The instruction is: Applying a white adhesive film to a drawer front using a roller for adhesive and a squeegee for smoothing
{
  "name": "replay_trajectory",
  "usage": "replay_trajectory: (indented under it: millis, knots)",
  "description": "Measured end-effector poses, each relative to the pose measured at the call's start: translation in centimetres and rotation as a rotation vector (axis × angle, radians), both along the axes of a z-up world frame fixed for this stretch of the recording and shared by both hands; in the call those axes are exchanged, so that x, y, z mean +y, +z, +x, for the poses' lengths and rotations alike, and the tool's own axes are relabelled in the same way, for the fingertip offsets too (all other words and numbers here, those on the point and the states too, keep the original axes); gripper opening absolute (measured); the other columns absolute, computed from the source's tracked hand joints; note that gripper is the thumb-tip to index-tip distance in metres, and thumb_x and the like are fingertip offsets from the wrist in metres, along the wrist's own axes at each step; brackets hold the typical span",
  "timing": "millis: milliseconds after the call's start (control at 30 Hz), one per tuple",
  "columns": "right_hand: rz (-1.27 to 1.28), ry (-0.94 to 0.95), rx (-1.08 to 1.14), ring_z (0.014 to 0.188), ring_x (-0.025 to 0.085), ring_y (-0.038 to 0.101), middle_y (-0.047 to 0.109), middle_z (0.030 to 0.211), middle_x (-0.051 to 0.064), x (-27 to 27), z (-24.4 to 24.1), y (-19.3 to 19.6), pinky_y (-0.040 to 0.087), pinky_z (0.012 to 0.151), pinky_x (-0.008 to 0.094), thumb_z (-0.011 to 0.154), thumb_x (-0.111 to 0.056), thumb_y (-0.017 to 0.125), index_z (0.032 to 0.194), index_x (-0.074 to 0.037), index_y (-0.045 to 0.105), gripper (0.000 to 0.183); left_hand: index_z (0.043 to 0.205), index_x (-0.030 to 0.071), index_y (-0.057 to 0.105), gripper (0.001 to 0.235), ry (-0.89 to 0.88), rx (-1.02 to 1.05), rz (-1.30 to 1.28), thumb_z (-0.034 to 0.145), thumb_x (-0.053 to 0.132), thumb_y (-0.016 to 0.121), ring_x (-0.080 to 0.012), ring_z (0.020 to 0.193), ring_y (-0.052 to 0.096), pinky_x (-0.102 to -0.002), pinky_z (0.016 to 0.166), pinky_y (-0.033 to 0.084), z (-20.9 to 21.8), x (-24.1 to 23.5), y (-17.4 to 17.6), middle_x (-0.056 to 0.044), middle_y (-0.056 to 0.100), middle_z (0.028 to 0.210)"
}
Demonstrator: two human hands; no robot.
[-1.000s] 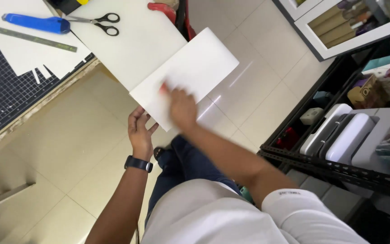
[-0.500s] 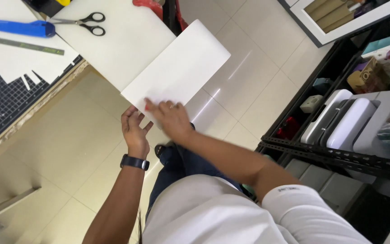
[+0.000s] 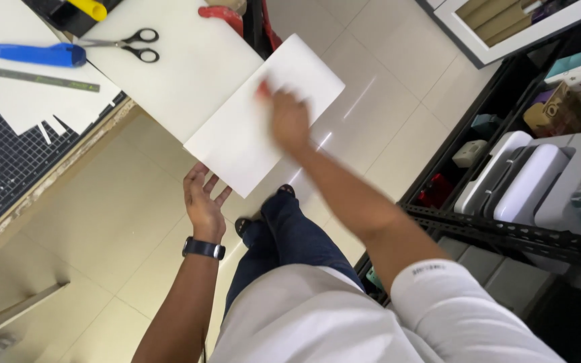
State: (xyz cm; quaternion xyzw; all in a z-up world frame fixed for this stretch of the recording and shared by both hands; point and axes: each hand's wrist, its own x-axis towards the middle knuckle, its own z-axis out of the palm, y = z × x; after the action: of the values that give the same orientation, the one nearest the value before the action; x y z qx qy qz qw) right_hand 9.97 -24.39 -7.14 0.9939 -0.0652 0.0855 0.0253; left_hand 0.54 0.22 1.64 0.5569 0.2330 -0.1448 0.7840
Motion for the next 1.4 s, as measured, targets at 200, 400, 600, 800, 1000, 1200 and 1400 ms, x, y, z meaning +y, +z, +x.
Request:
replay_trajectory:
  millis: [200,400,600,800,1000,1200,1400]
  knots:
    - [0.171,0.074,0.028,0.102,0.026,0.065,0.068,0.11,0.009,10.5,-3.5,7.6,0.05,0.08,0.046,0.094,-0.009,0.055,0.128,-0.009,0.062,0.035,0.144,0.012,0.043,0.044,-0.024,-0.003,0.024,0.105,0.032,0.038,-0.0368,0.134,0.043,-0.064,0.104,0.049,0.1,-0.3,1.1,-0.014,0.039,0.145]
    - [-0.091,0.065,-0.127,0.084,0.023,0.06,0.058,0.095,0.001,0.4,2.6,-5.0,0.046,0.068,0.043,0.092,-0.013,0.051,0.121,-0.016,0.063,0.031,0.147,0.011,0.04,0.047,-0.038,-0.021,-0.022,0.105,0.032,0.04,-0.0411,0.14,0.039,-0.067,0.107,0.047,0.0,0.1,0.3,-0.015,0.036,0.149]
    - [0.14,0.16,-0.068,0.091,0.024,0.062,0.062,0.105,0.005,12.0,-3.6,4.7,0.049,0.07,0.045,0.097,-0.01,0.052,0.155,-0.02,0.042,0.059,0.145,0.012,0.041,0.046,-0.045,-0.021,-0.008,0.104,0.033,0.04,-0.0343,0.134,0.041,-0.063,0.107,0.047,0.0,0.1,0.0,-0.012,0.037,0.145]
    - [-0.151,0.055,-0.07,0.091,0.023,0.062,0.061,0.102,0.004,1.3,2.0,-1.9,0.048,0.072,0.045,0.096,-0.011,0.051,0.135,-0.012,0.06,0.039,0.146,0.011,0.041,0.049,-0.033,-0.038,-0.042,0.104,0.035,0.043,-0.0383,0.137,0.039,-0.067,0.108,0.045,-0.1,0.2,0.0,-0.015,0.036,0.148]
    - [0.112,0.183,-0.063,0.091,0.025,0.061,0.061,0.108,0.007,13.5,-4.8,2.8,0.048,0.071,0.044,0.096,-0.008,0.05,0.158,-0.02,0.038,0.065,0.143,0.013,0.043,0.045,-0.036,-0.018,-0.021,0.104,0.033,0.04,-0.033,0.131,0.041,-0.061,0.105,0.049,0.1,0.3,-1.2,-0.011,0.038,0.143]
    - [-0.1,0.021,-0.063,0.089,0.024,0.063,0.062,0.101,0.006,1.9,0.4,-1.2,0.047,0.074,0.045,0.096,-0.012,0.052,0.126,-0.006,0.064,0.033,0.143,0.012,0.043,0.046,-0.046,-0.026,-0.044,0.103,0.034,0.039,-0.0359,0.134,0.041,-0.066,0.107,0.047,0.0,0.6,-0.4,-0.013,0.037,0.145]
    - [0.141,0.882,0.054,0.111,0.03,0.055,0.054,0.114,0.006,2.6,-7.3,4.4,0.04,0.093,0.048,0.097,-0.012,0.045,0.152,-0.025,0.047,0.056,0.146,0.012,0.044,0.048,-0.033,0.001,-0.125,0.104,0.034,0.037,-0.0361,0.136,0.04,-0.064,0.108,0.046,0.1,1.2,-0.8,-0.012,0.038,0.147]
